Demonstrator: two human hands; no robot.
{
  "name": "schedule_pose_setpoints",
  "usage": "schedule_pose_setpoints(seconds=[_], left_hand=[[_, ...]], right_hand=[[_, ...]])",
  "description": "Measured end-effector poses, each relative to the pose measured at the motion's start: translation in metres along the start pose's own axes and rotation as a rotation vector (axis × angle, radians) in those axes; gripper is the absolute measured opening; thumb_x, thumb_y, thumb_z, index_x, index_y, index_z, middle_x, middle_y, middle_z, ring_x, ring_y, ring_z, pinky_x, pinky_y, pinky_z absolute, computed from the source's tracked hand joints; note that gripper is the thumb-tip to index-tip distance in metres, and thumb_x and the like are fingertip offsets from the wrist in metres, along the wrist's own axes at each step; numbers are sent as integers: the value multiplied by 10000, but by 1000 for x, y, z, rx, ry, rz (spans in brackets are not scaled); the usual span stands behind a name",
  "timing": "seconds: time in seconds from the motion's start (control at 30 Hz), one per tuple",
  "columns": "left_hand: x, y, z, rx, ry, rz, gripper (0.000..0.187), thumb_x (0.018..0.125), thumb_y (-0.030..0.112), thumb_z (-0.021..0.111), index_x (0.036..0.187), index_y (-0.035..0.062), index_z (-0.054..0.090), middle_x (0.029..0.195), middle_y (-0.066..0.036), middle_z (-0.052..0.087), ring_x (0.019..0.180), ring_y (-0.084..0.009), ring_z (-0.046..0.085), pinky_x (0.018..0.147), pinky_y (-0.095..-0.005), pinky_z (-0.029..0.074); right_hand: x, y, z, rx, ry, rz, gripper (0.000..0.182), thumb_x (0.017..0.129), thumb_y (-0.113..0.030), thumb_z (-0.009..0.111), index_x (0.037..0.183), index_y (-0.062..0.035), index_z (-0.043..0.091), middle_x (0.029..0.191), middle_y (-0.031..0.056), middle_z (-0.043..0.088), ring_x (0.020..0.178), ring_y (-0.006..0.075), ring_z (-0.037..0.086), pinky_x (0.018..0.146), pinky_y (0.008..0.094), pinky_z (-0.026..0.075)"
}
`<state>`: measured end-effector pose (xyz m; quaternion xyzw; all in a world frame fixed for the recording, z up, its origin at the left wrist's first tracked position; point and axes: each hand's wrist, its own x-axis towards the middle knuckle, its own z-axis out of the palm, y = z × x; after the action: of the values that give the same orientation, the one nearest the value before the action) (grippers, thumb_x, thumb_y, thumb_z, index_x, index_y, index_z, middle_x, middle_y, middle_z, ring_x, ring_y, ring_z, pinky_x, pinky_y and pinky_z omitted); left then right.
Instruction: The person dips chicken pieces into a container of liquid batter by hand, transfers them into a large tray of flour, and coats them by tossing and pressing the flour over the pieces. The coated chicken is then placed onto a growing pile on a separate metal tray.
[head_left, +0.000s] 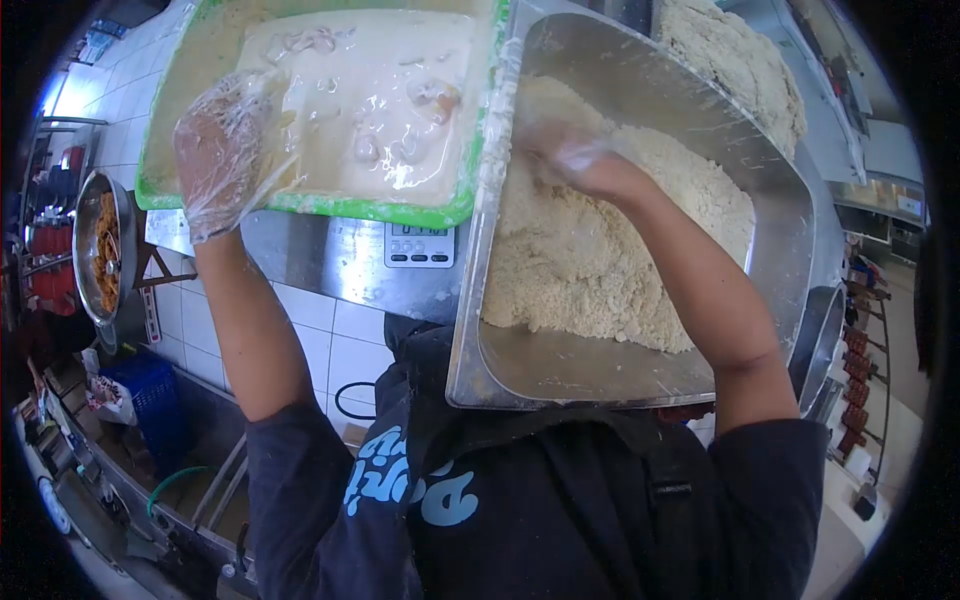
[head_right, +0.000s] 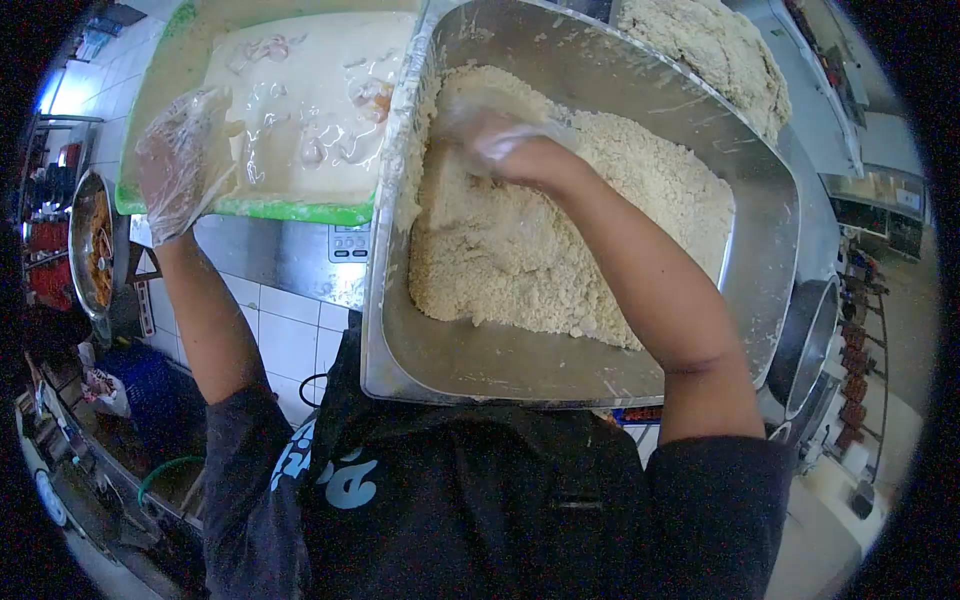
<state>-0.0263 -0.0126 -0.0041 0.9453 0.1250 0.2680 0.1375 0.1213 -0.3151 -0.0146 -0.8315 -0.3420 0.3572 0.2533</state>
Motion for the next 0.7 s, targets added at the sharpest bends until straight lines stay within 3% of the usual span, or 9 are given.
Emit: schedule_pose_setpoints(seconds=[0.07, 0.17, 0.23, 0.33, 0.4, 0.53, 0.63, 0.67, 0.7], left_hand=[[-1, 0, 3, -34, 29, -79, 300, 703, 222, 570, 870, -27, 569, 810, -168, 588, 749, -278, 564, 688, -331, 434], [-1, 0, 3, -64, 40, -112, 299, 703, 223, 570, 872, -24, 568, 804, -163, 589, 747, -277, 565, 687, -333, 435], [-1, -1, 3, -57, 40, -110, 298, 704, 225, 571, 873, -22, 568, 799, -160, 590, 744, -276, 565, 684, -335, 436], [-2, -4, 4, 47, 64, -24, 292, 709, 219, 568, 874, -21, 565, 799, -159, 589, 742, -279, 565, 680, -337, 438], [-4, -7, 6, 193, 115, 127, 285, 712, 212, 564, 876, -22, 563, 804, -159, 589, 743, -283, 565, 678, -337, 439], [-1, 3, 1, 31, 47, -35, 275, 716, 198, 559, 880, -23, 559, 822, -162, 587, 747, -287, 564, 677, -334, 440], [-3, -2, 0, 84, 34, 6, 277, 715, 197, 559, 883, -24, 557, 830, -163, 586, 747, -284, 564, 678, -333, 439], [-2, 0, -1, 109, 28, 14, 278, 715, 196, 559, 883, -25, 557, 831, -163, 586, 747, -283, 564, 679, -333, 439], [-2, 1, -2, 134, 21, 22, 278, 715, 196, 559, 883, -26, 557, 832, -164, 586, 747, -282, 564, 681, -333, 438]], right_hand=[[6, -6, 2, 89, -218, 46, 434, 833, -361, 353, 1067, -16, 472, 1046, 184, 489, 947, 261, 476, 883, 351, 311], [-4, -7, 16, -330, -550, -459, 346, 812, -284, 358, 960, -5, 501, 858, 181, 542, 775, 298, 528, 785, 384, 378], [-29, -39, 28, -861, -591, -522, 240, 774, -191, 379, 855, -10, 516, 720, 174, 531, 647, 319, 523, 664, 397, 419], [-62, -23, 61, -540, -359, -627, 212, 769, -175, 389, 794, -17, 528, 717, 188, 524, 622, 311, 513, 612, 381, 429], [-76, -26, 72, -701, -177, -678, 259, 768, -236, 419, 824, -9, 532, 700, 187, 519, 614, 309, 509, 630, 380, 423], [-93, 12, 69, 82, -608, -308, 447, 758, -366, 476, 982, 20, 498, 787, 195, 524, 755, 313, 519, 724, 375, 404], [-101, -4, 29, -16, -721, 129, 560, 752, -399, 505, 1107, 26, 424, 938, 183, 511, 949, 284, 475, 811, 353, 373], [-105, -18, 10, 159, -686, 388, 582, 745, -379, 539, 1142, 21, 395, 1082, 158, 465, 1055, 254, 407, 878, 340, 327], [-112, -8, 7, 410, -505, 360, 553, 740, -379, 547, 1108, 15, 426, 1055, 138, 481, 999, 242, 435, 853, 337, 343]])
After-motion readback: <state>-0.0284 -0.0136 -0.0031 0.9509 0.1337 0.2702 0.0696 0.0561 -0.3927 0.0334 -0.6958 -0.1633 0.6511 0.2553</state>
